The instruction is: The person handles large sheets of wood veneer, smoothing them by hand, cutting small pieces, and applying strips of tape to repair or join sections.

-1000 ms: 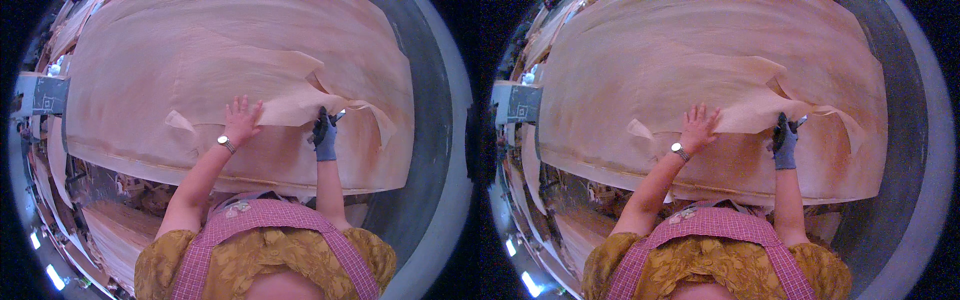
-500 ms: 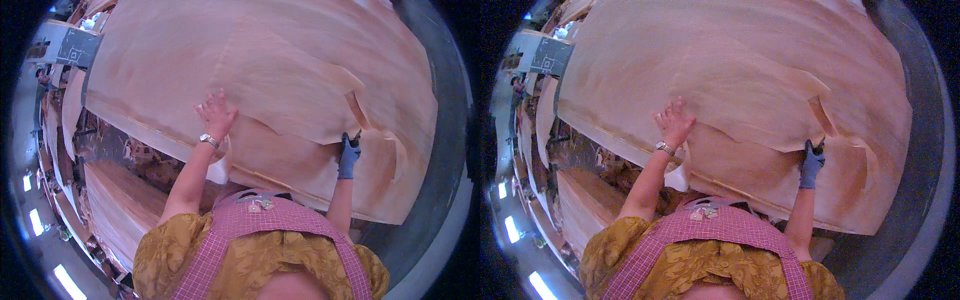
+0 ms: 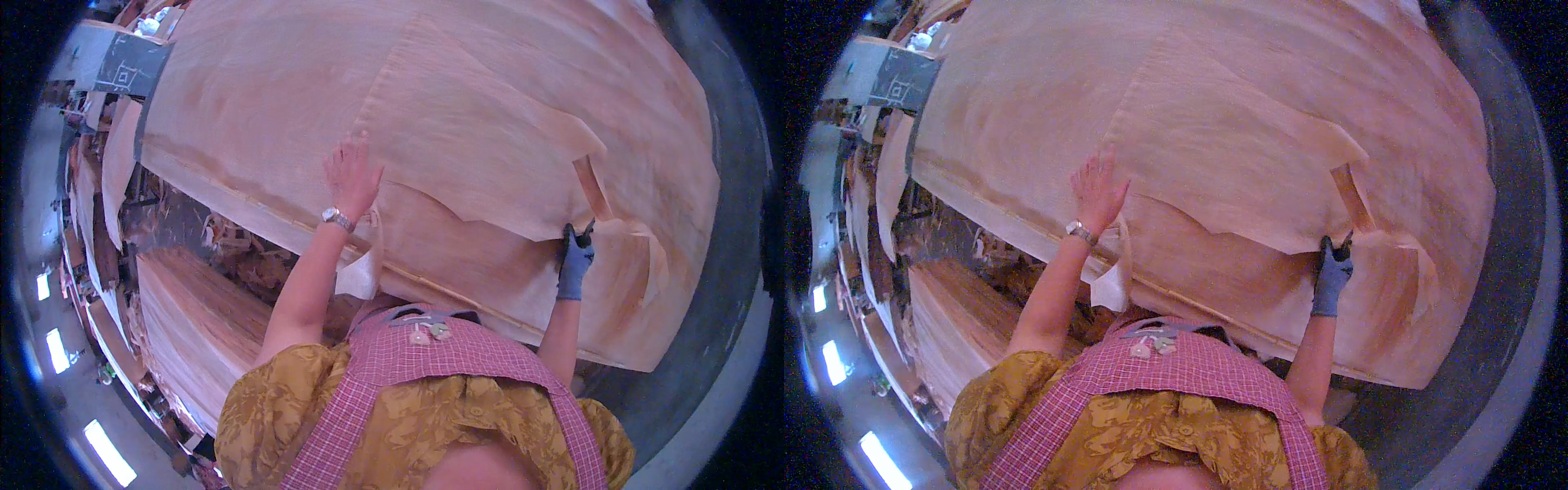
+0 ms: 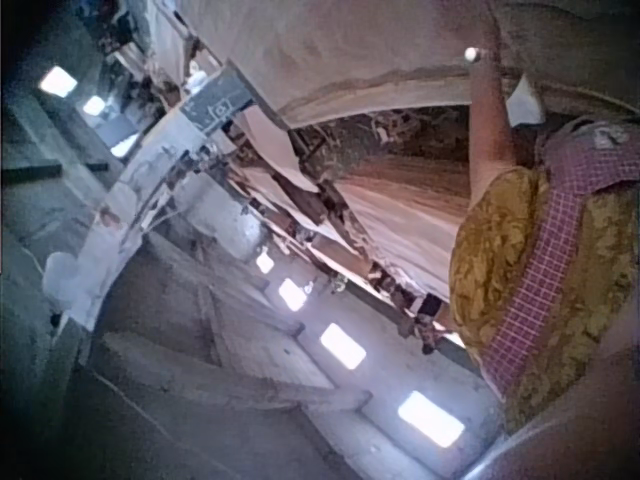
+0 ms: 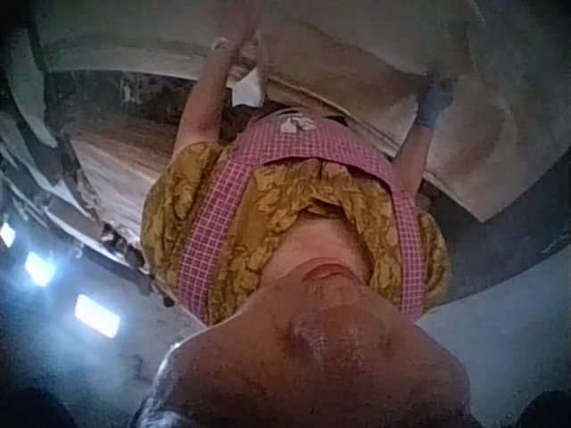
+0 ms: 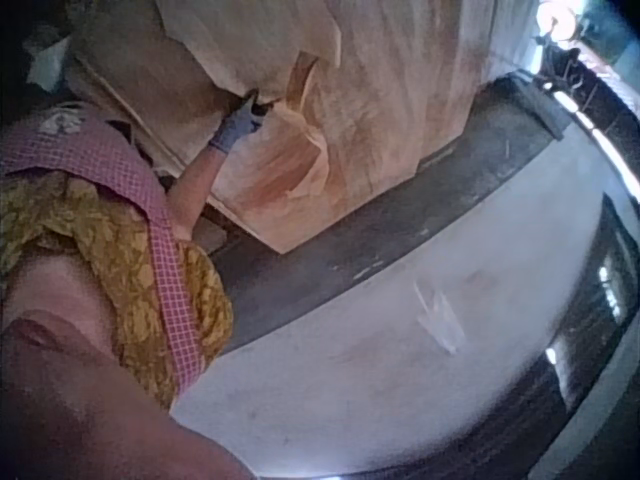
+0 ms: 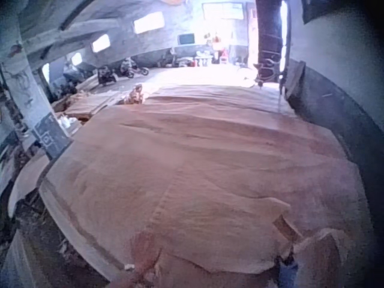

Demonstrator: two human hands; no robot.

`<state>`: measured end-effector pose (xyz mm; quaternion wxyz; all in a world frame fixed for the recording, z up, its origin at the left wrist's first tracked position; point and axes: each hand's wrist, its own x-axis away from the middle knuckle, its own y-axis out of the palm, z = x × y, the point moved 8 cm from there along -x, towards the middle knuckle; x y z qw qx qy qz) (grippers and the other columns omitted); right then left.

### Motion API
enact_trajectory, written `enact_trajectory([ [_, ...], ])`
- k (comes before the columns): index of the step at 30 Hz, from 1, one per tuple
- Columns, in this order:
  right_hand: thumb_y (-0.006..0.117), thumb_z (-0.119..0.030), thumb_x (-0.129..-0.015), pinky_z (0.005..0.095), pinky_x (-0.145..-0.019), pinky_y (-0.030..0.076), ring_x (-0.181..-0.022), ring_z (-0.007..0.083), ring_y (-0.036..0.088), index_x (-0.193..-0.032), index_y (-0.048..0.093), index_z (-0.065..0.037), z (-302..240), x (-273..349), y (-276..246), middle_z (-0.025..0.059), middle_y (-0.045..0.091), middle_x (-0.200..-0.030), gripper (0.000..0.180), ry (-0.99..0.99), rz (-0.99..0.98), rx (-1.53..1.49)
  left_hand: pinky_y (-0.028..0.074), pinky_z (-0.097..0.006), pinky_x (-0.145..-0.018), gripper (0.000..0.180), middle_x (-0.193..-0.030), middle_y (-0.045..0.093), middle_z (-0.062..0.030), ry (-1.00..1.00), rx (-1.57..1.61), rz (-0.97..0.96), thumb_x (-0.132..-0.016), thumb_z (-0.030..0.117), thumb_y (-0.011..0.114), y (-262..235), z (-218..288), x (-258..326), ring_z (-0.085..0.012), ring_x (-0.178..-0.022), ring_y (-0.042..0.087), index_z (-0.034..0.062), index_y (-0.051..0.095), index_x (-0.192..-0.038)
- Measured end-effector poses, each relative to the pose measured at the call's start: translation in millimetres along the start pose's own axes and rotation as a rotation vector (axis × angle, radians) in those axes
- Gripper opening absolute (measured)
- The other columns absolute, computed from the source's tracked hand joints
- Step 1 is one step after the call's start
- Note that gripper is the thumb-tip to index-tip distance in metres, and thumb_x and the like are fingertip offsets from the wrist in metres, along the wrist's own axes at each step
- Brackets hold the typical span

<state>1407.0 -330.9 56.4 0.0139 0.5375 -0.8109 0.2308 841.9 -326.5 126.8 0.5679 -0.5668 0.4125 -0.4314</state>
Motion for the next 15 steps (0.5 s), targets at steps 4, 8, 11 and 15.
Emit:
enact_trajectory([
  [4, 0.075, -0.019, -0.087, 0.0295, -0.080, 0.049, -0.085, 0.0145, 0.059, -0.126, 0.061, 0.005, -31, 13, 17, 0.0029, 0.068, -0.104, 0.048, -0.046, 0.007, -0.156, 0.028, -0.064, -0.108, 0.078, -0.150, 0.040, -0.0172, 0.009, 0.153, 0.014, -0.085, 0.048, 0.065, 24, -14, -34, -0.0393, -0.138, 0.035, 0.0172, 0.036, -0.150],
  [8, 0.077, -0.019, -0.086, 0.0262, -0.066, 0.045, -0.072, 0.0097, 0.054, -0.097, 0.070, 0.000, -14, 12, 0, -0.0023, 0.065, -0.085, 0.023, 0.037, 0.085, 0.052, 0.030, -0.061, -0.109, 0.078, -0.149, 0.042, -0.0165, -0.135, 0.064, -0.154, -0.083, 0.046, 0.068, 8, -5, -38, -0.0395, -0.137, 0.036, 0.0182, 0.036, -0.150],
  [11, 0.079, -0.022, -0.085, 0.0271, -0.067, 0.044, -0.070, 0.0107, 0.049, -0.087, 0.065, -0.002, -20, 15, 4, -0.0022, 0.060, -0.080, 0.024, 0.045, 0.090, 0.023, 0.031, -0.058, -0.109, 0.078, -0.147, 0.044, -0.0151, -0.145, 0.049, -0.150, -0.082, 0.044, 0.069, 1, -8, -38, -0.0384, -0.135, 0.038, 0.0176, 0.038, -0.149],
  [15, 0.081, -0.030, -0.083, 0.0304, -0.067, 0.046, -0.075, 0.0158, 0.054, -0.098, 0.061, 0.001, -50, 31, 6, 0.0036, 0.061, -0.081, 0.040, 0.048, 0.199, 0.327, 0.033, -0.051, -0.109, 0.077, -0.145, 0.047, -0.0116, 0.015, 0.080, 0.071, -0.078, 0.041, 0.073, -5, -10, -37, -0.0315, -0.132, 0.043, 0.0161, 0.044, -0.144],
])
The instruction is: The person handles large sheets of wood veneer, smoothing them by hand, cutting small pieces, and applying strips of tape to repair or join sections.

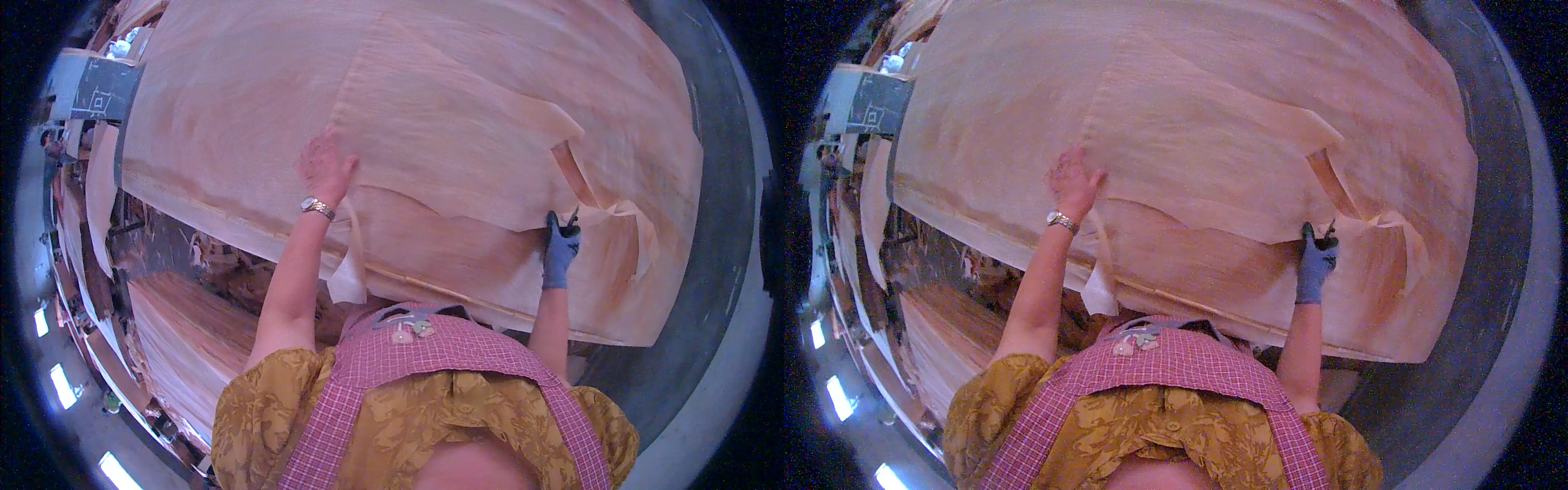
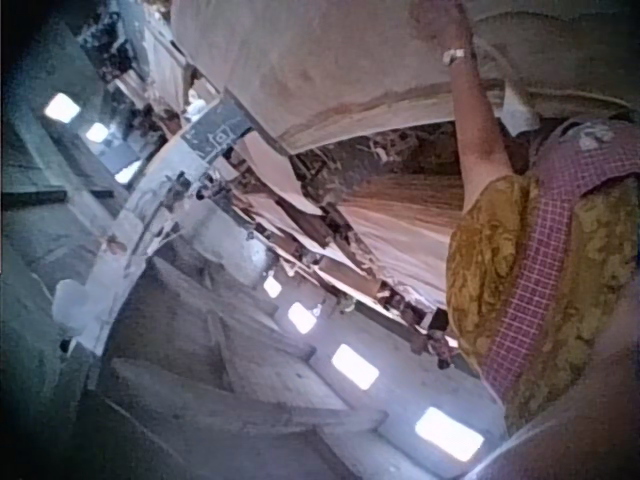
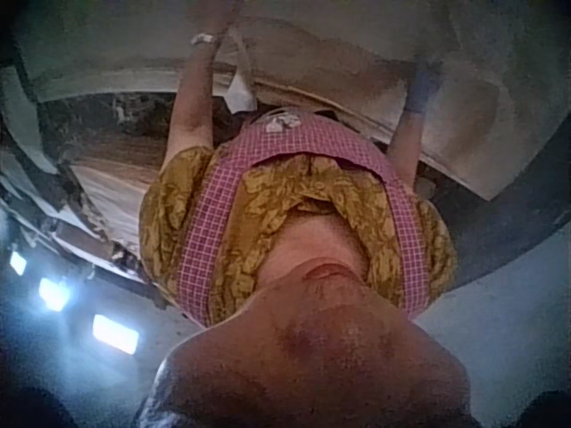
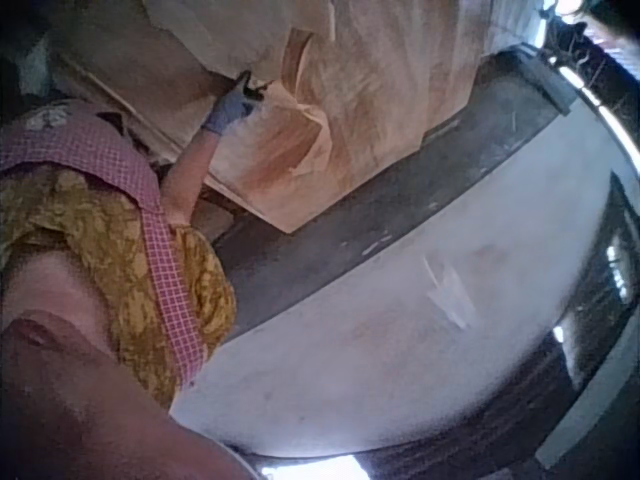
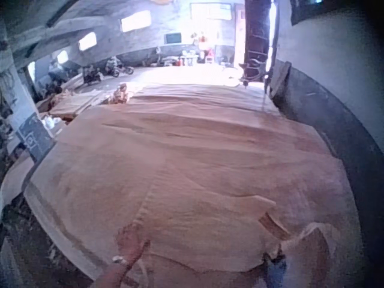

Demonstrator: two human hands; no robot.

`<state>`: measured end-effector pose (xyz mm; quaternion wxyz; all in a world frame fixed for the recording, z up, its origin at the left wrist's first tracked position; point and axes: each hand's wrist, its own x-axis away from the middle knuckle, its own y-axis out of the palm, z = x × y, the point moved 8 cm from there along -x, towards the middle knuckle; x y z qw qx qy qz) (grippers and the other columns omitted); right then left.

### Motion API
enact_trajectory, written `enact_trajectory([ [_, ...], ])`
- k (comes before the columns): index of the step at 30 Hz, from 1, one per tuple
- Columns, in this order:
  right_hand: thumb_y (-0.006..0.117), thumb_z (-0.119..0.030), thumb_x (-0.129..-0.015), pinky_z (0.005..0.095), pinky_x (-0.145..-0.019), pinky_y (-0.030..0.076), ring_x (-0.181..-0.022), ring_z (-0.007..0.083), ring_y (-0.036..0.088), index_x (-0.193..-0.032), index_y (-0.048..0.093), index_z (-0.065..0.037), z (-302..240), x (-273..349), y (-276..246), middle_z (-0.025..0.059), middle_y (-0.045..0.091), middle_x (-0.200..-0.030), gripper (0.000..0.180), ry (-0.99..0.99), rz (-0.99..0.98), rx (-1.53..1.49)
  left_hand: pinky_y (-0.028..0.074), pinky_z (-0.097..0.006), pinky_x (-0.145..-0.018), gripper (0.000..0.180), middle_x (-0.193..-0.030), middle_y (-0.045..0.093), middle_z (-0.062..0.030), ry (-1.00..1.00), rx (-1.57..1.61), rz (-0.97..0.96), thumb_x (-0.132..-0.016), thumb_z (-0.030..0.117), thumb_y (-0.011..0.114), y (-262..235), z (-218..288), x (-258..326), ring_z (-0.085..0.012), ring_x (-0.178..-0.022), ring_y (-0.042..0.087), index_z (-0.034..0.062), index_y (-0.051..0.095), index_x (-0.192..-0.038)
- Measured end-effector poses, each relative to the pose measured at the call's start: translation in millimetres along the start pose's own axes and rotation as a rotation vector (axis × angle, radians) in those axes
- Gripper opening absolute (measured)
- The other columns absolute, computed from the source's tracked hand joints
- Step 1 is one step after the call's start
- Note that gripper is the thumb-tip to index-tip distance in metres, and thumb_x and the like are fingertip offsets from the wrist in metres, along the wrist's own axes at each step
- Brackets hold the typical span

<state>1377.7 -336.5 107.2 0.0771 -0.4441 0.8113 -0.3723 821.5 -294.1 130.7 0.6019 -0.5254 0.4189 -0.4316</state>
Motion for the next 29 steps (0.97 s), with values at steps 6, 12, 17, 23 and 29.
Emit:
enact_trajectory([
  [6, 0.067, -0.016, -0.093, 0.0361, -0.094, 0.047, -0.108, 0.0257, 0.058, -0.125, 0.050, 0.006, -1, 3, -53, 0.0167, 0.060, -0.120, 0.042, -0.382, 0.334, -0.125, 0.039, -0.045, -0.101, 0.069, -0.137, 0.054, -0.0043, 0.146, 0.117, 0.025, -0.074, 0.030, 0.076, 10, 4, -3, -0.0253, -0.124, 0.050, 0.0145, 0.052, -0.137],
  [12, 0.056, -0.009, -0.097, 0.0395, -0.095, 0.048, -0.109, 0.0325, 0.061, -0.129, 0.057, 0.003, -154, 87, 87, 0.0205, 0.063, -0.121, 0.035, -0.770, -0.287, 0.082, 0.041, -0.043, -0.098, 0.065, -0.132, 0.057, -0.0045, 0.162, 0.195, 0.065, -0.079, 0.024, 0.071, 8, -10, 2, -0.0248, -0.121, 0.053, 0.0140, 0.049, -0.139],
  [17, 0.049, -0.018, -0.099, 0.0492, -0.067, 0.053, -0.076, 0.0416, 0.067, -0.111, 0.052, -0.002, -227, 176, 226, 0.0224, 0.068, -0.089, 0.020, -1.041, -0.750, 0.271, 0.042, -0.041, -0.094, 0.063, -0.127, 0.059, -0.0037, 0.190, 0.260, 0.073, -0.078, 0.018, 0.069, 9, -21, -3, -0.0232, -0.117, 0.054, 0.0148, 0.050, -0.138],
  [23, 0.043, -0.033, -0.100, 0.0535, -0.061, 0.052, -0.070, 0.0416, 0.068, -0.110, 0.048, -0.003, -260, 195, 331, 0.0230, 0.068, -0.076, 0.031, -0.921, -0.692, 0.608, 0.041, -0.043, -0.095, 0.061, -0.125, 0.059, -0.0071, 0.196, 0.307, 0.050, -0.085, 0.017, 0.065, 4, -26, -6, -0.0280, -0.115, 0.055, 0.0151, 0.045, -0.142],
  [29, 0.045, -0.034, -0.100, 0.0547, -0.069, 0.053, -0.077, 0.0427, 0.069, -0.114, 0.046, -0.004, -263, 192, 366, 0.0250, 0.070, -0.084, 0.033, -0.777, -0.641, 0.614, 0.041, -0.044, -0.098, 0.055, -0.125, 0.059, -0.0075, 0.172, 0.351, 0.003, -0.088, 0.015, 0.062, 9, -37, -15, -0.0275, -0.115, 0.055, 0.0161, 0.047, -0.141],
])
